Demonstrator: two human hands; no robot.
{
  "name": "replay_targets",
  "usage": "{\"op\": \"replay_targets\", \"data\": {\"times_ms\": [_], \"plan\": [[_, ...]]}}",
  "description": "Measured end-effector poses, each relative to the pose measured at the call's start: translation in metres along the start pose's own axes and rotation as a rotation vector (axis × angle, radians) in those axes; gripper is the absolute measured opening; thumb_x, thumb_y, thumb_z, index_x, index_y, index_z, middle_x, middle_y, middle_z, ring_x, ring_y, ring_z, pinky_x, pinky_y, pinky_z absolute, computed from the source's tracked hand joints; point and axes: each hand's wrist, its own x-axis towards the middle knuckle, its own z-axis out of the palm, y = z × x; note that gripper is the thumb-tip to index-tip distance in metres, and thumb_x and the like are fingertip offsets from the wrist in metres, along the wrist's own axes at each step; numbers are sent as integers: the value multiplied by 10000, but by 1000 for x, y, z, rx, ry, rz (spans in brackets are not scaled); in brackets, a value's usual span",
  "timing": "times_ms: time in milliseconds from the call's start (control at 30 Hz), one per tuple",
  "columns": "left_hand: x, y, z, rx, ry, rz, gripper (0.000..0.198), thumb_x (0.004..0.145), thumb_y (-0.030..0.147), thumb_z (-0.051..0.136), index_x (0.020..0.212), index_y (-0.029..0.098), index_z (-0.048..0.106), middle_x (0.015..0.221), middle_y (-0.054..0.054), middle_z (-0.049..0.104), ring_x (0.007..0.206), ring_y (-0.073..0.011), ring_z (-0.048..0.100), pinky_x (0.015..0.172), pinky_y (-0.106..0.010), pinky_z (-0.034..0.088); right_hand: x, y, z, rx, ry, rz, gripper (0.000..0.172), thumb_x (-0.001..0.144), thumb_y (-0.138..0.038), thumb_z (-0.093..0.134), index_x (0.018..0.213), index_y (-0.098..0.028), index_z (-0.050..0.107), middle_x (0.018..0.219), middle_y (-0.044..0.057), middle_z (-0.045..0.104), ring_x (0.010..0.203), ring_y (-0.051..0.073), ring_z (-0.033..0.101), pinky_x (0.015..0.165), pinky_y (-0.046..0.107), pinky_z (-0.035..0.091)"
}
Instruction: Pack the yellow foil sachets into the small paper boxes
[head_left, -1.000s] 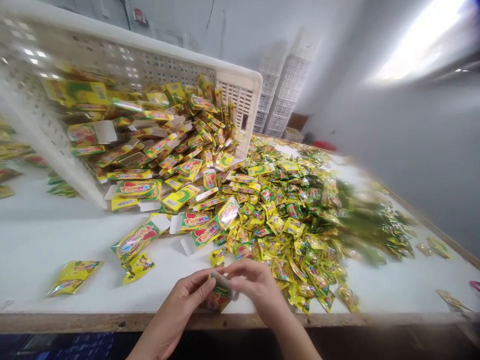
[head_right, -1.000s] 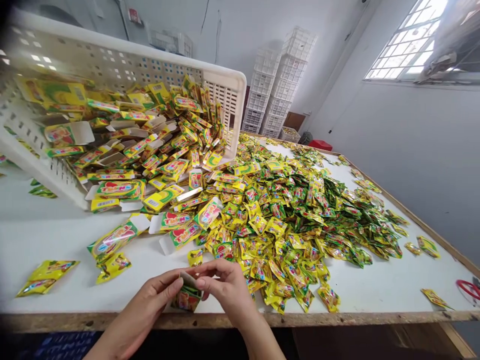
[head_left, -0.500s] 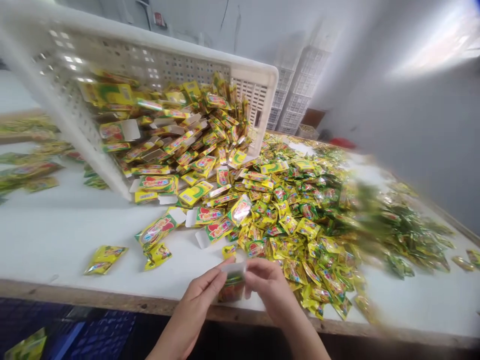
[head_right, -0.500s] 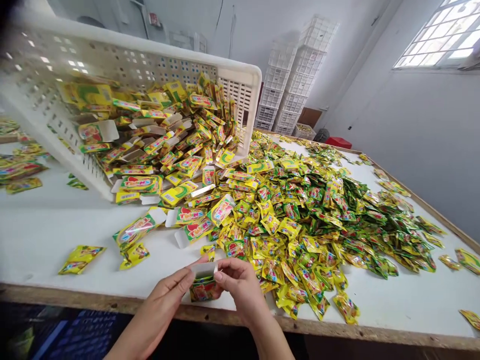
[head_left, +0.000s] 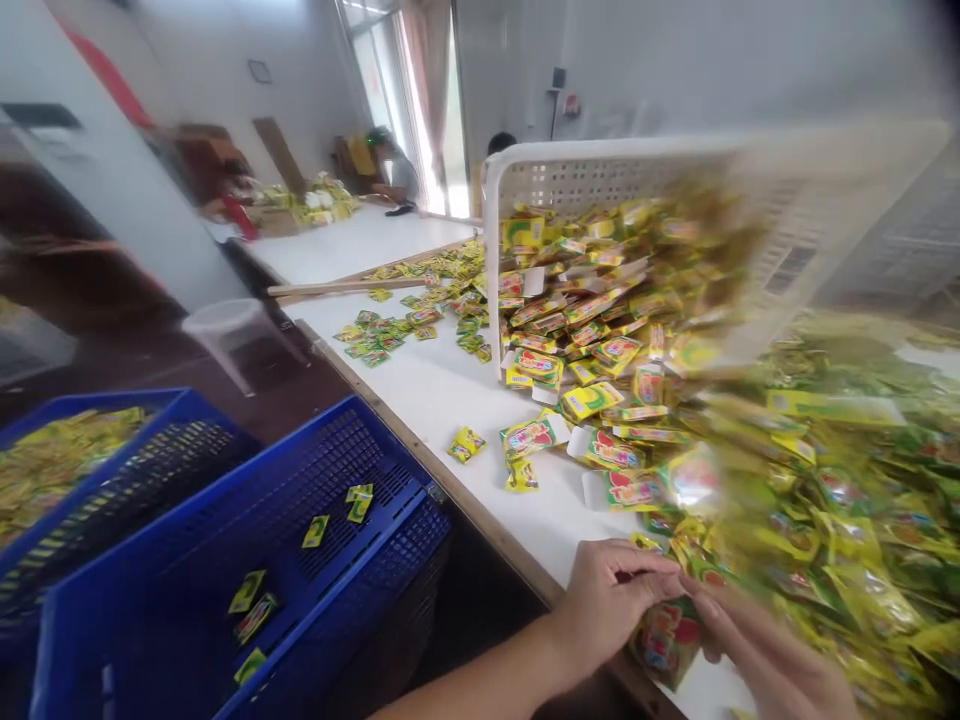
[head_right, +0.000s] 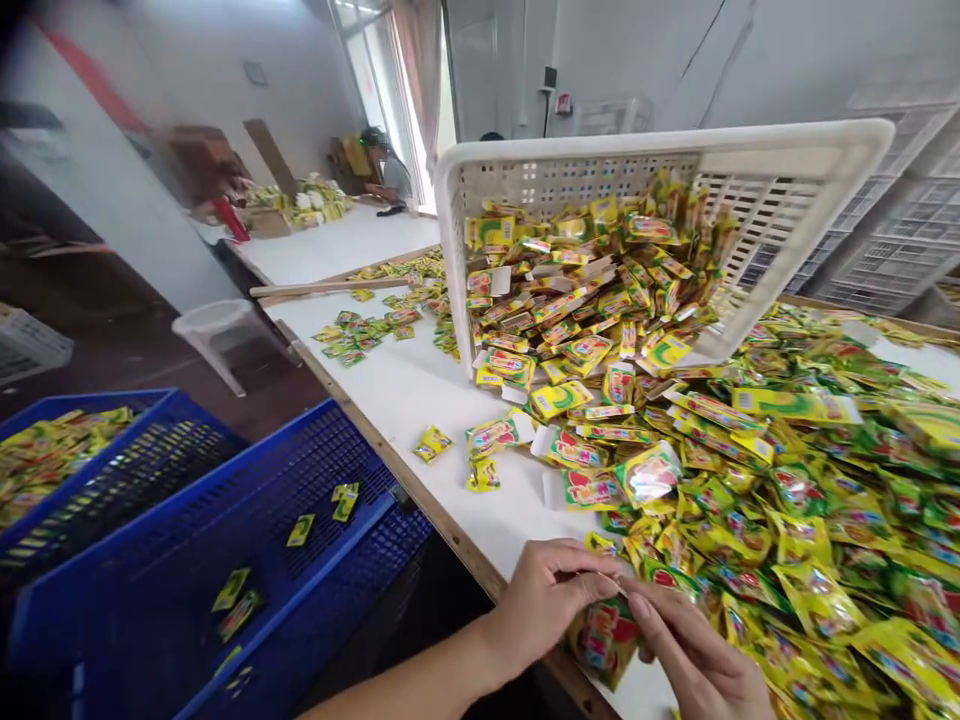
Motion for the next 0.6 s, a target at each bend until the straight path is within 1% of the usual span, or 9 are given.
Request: {"op": "replay_targets", "data": {"times_ms": [67, 133, 167, 300, 367, 400, 467, 533, 600], "plan": [[-3, 1, 2, 45, -1, 7, 358, 782, 438, 728, 1020, 177, 791, 958, -145, 768, 857, -225, 697, 740, -379, 500, -1, 4, -1, 32, -3, 47, 294, 699, -480, 743, 940, -321, 798, 971, 142, 753, 728, 286, 694, 607, 411, 560], [-3, 2, 2, 111, -20, 10, 350, 801, 397, 709, 1056, 166, 775, 914, -134, 766, 760, -205, 685, 646, -365, 483, -3, -1, 2, 64, 26, 90, 259, 675, -459, 767, 884, -309, 799, 900, 139, 755, 646, 259, 681, 561, 386, 552], [-2, 3, 1, 148, -35, 20, 322, 805, 368, 702, 1044, 164, 777, 895, -126, 765, 739, -201, 677, 632, -358, 478, -4, -6, 4, 84, 45, 105, 238, 660, -446, 784, 848, -301, 800, 870, 134, 752, 625, 251, 672, 544, 375, 546], [6, 14, -3, 238, -131, 100, 149, 795, 278, 700, 870, 194, 798, 857, -87, 759, 810, -216, 671, 746, -328, 504, -8, -29, 13, 270, 101, 138, 205, 636, -425, 832, 738, -257, 774, 698, 80, 712, 535, 207, 607, 480, 333, 502], [14, 17, -5, 245, -196, 126, 120, 807, 263, 691, 831, 196, 787, 832, -74, 744, 799, -215, 667, 742, -309, 512, -6, -33, 17, 356, 75, 150, 244, 652, -442, 832, 709, -220, 747, 599, 45, 669, 495, 182, 574, 472, 313, 488], [19, 17, -7, 245, -233, 136, 119, 814, 262, 688, 831, 195, 785, 825, -73, 736, 789, -214, 665, 723, -299, 517, -5, -33, 18, 364, 86, 142, 270, 642, -448, 840, 692, -205, 734, 560, 26, 645, 475, 168, 559, 467, 301, 483], [28, 12, -11, 254, -314, 165, 125, 833, 260, 679, 858, 209, 790, 863, -73, 744, 828, -219, 682, 744, -289, 535, -2, -31, 18, 350, 114, 66, 270, 670, -433, 831, 689, -188, 719, 578, 15, 646, 502, 155, 567, 492, 282, 487], [33, 4, -17, 324, -363, 233, 143, 852, 268, 673, 919, 253, 798, 939, -62, 760, 897, -222, 700, 813, -285, 551, -4, -29, 17, 296, 160, -75, 208, 707, -374, 819, 731, -191, 722, 688, 29, 687, 598, 166, 612, 561, 281, 507], [32, -4, -24, 400, -399, 302, 183, 873, 266, 656, 991, 307, 789, 1010, -41, 765, 948, -219, 709, 863, -276, 555, -10, -31, 16, 232, 209, -227, 136, 730, -300, 811, 777, -207, 724, 776, 39, 705, 699, 183, 646, 615, 278, 514]]}}
